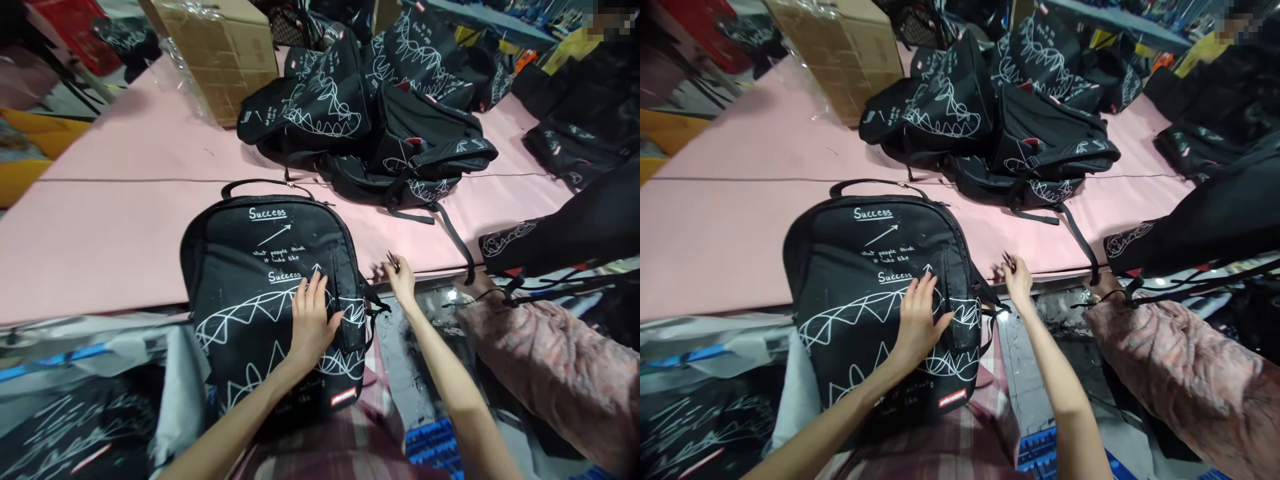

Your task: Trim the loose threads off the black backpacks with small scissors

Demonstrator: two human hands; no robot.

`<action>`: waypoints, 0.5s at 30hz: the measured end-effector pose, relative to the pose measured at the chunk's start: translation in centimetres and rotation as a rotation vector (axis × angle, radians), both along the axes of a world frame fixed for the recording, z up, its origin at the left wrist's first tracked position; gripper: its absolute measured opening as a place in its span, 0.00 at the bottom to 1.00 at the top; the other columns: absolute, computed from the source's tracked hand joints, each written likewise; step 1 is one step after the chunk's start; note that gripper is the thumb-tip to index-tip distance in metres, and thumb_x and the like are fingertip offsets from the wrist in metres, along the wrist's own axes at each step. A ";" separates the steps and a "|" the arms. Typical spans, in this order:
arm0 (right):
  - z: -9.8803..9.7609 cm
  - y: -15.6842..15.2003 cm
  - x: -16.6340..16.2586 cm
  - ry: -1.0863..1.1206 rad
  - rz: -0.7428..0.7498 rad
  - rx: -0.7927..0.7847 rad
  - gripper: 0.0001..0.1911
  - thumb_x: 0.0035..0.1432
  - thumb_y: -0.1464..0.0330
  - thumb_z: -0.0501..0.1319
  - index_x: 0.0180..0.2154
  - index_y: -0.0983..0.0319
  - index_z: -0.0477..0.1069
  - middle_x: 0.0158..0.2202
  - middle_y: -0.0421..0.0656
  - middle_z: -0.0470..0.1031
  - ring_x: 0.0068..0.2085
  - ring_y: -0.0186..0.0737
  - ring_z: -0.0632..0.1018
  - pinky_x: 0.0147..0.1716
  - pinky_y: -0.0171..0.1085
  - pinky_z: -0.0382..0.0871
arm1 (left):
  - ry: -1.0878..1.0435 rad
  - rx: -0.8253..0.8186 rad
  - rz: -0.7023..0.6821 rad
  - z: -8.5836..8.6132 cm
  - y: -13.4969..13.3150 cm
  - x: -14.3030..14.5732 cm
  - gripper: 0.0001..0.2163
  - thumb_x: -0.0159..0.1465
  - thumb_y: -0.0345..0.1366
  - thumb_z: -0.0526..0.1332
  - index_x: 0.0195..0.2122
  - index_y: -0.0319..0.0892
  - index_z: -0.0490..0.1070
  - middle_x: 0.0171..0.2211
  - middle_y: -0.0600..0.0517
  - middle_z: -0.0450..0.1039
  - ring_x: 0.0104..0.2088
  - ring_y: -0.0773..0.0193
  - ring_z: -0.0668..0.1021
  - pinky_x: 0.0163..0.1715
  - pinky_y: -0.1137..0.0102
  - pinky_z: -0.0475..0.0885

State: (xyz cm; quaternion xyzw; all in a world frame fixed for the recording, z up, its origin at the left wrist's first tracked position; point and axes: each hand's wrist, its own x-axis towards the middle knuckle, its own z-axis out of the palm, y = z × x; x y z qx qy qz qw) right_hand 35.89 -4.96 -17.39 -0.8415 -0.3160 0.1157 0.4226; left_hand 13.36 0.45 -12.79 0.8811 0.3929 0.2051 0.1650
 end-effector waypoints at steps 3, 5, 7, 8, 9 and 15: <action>-0.5 5.0 2.5 -0.097 0.067 -0.074 0.21 0.54 0.69 0.56 0.50 0.65 0.65 0.49 0.53 0.70 0.49 0.47 0.70 0.50 0.46 0.61 | 0.162 -0.107 0.060 1.6 0.2 -0.7 0.28 0.56 0.31 0.56 0.59 0.35 0.54 0.44 0.40 0.70 0.45 0.50 0.72 0.44 0.58 0.67; 0.2 6.2 1.9 -0.142 0.093 -0.060 0.22 0.55 0.71 0.54 0.52 0.65 0.64 0.54 0.54 0.66 0.56 0.51 0.65 0.53 0.53 0.55 | 0.246 -0.249 0.092 2.4 0.4 -1.1 0.29 0.56 0.30 0.53 0.61 0.36 0.51 0.33 0.47 0.72 0.33 0.57 0.75 0.34 0.64 0.69; 1.5 5.7 -0.3 -0.262 0.140 0.014 0.21 0.57 0.70 0.52 0.53 0.62 0.64 0.56 0.51 0.64 0.60 0.51 0.59 0.55 0.58 0.48 | 0.253 -0.347 0.095 2.6 0.5 -1.5 0.30 0.58 0.31 0.50 0.62 0.37 0.47 0.28 0.51 0.71 0.26 0.61 0.74 0.29 0.68 0.68; 2.2 4.8 -1.7 -0.341 0.203 0.073 0.20 0.59 0.70 0.51 0.53 0.61 0.64 0.56 0.49 0.65 0.61 0.49 0.58 0.56 0.58 0.46 | 0.234 -0.361 0.092 2.6 0.5 -1.6 0.29 0.58 0.31 0.49 0.62 0.36 0.46 0.27 0.52 0.70 0.25 0.62 0.74 0.28 0.69 0.67; 2.9 3.7 -3.3 -0.420 0.306 0.141 0.19 0.60 0.70 0.50 0.53 0.60 0.65 0.55 0.48 0.67 0.61 0.46 0.59 0.58 0.56 0.45 | 0.205 -0.358 0.088 2.6 0.5 -1.7 0.29 0.58 0.31 0.49 0.62 0.36 0.47 0.27 0.52 0.70 0.24 0.63 0.73 0.27 0.69 0.67; 2.4 -1.2 -9.2 -0.637 0.767 -0.010 0.20 0.62 0.68 0.51 0.56 0.61 0.62 0.56 0.48 0.65 0.60 0.44 0.61 0.57 0.52 0.51 | -0.004 -0.154 0.038 3.3 -1.6 -4.1 0.23 0.60 0.33 0.49 0.57 0.38 0.56 0.22 0.56 0.67 0.21 0.65 0.72 0.23 0.72 0.66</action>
